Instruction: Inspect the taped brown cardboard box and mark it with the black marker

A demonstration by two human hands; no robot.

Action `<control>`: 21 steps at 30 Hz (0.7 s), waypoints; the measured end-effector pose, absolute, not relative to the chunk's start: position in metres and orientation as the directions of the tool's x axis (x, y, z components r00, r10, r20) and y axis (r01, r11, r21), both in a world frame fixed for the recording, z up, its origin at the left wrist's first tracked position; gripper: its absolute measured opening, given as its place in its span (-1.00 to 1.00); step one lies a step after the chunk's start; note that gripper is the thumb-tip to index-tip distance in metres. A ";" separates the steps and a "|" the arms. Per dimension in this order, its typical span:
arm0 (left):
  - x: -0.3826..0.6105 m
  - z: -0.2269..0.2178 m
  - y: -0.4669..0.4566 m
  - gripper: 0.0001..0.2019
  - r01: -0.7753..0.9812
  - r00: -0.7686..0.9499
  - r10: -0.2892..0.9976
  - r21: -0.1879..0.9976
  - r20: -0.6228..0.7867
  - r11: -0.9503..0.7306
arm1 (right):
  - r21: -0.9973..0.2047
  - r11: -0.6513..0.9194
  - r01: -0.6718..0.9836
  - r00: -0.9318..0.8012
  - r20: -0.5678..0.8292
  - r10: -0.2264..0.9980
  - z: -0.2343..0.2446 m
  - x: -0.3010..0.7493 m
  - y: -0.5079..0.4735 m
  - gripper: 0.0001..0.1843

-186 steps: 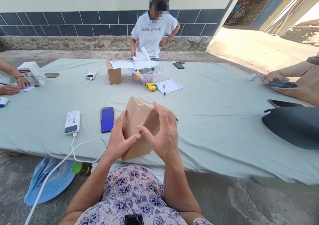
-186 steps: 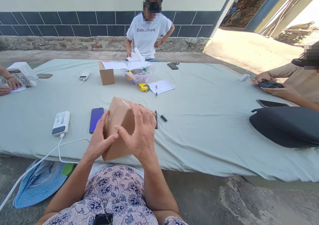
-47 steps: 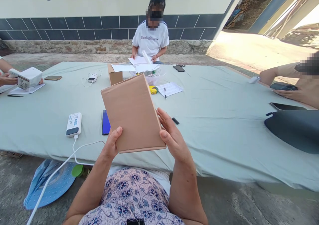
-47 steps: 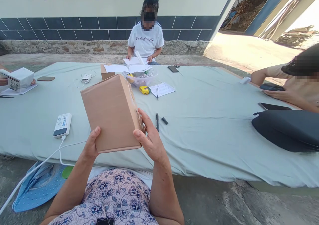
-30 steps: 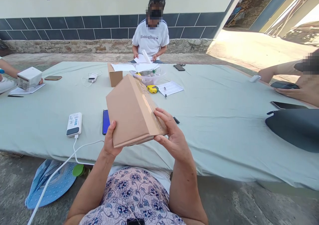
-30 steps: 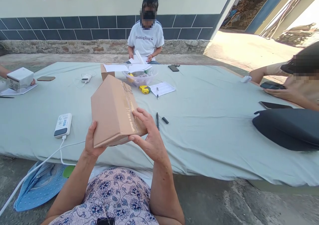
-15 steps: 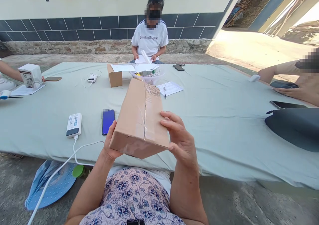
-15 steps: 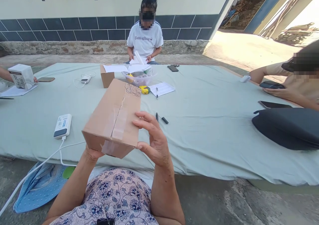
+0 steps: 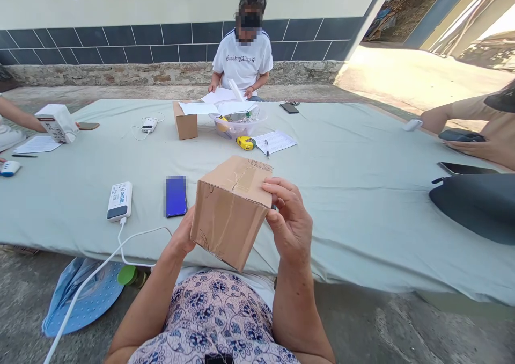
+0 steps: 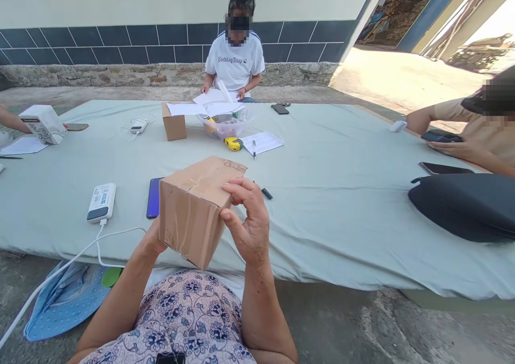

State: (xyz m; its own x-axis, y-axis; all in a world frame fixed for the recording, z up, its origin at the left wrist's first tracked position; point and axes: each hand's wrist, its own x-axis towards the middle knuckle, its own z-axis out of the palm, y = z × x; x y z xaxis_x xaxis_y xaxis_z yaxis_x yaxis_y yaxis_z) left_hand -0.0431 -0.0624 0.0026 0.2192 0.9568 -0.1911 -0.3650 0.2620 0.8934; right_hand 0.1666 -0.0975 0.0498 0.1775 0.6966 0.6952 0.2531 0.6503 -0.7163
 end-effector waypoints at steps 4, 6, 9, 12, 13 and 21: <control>-0.043 0.005 -0.064 -0.67 -0.323 0.241 0.962 0.924 -0.129 0.204 | -0.737 0.599 0.313 0.203 0.668 0.716 0.051 0.166 -0.096 -0.52; -0.042 0.008 -0.065 -0.70 -0.324 0.252 0.960 0.925 -0.119 0.199 | -0.737 0.576 0.352 0.224 0.664 0.713 0.051 0.167 -0.095 -0.53; -0.042 0.011 -0.065 -0.68 -0.352 0.265 0.953 0.905 -0.150 0.240 | -0.771 0.518 0.370 0.270 0.623 0.734 0.049 0.167 -0.092 -0.61; -0.044 0.006 -0.063 -0.61 -0.380 0.235 0.954 0.886 -0.185 0.265 | -0.814 0.458 0.357 0.299 0.564 0.770 0.046 0.166 -0.089 -0.64; -0.044 0.004 -0.062 -0.59 -0.393 0.223 0.955 0.878 -0.196 0.272 | -0.820 0.448 0.357 0.308 0.556 0.772 0.045 0.165 -0.088 -0.64; -0.048 0.022 -0.077 -0.49 -0.183 0.101 0.992 0.981 0.077 -0.058 | -0.792 0.443 0.420 0.292 0.580 0.760 0.046 0.162 -0.086 -0.61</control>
State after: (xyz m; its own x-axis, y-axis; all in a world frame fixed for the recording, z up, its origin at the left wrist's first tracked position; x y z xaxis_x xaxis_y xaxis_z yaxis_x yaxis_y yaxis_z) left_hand -0.0479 -0.0768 0.0221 0.1012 0.9919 0.0773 -0.1827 -0.0579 0.9815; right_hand 0.1623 -0.0855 0.0455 0.2924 0.7603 0.5800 0.4197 0.4429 -0.7923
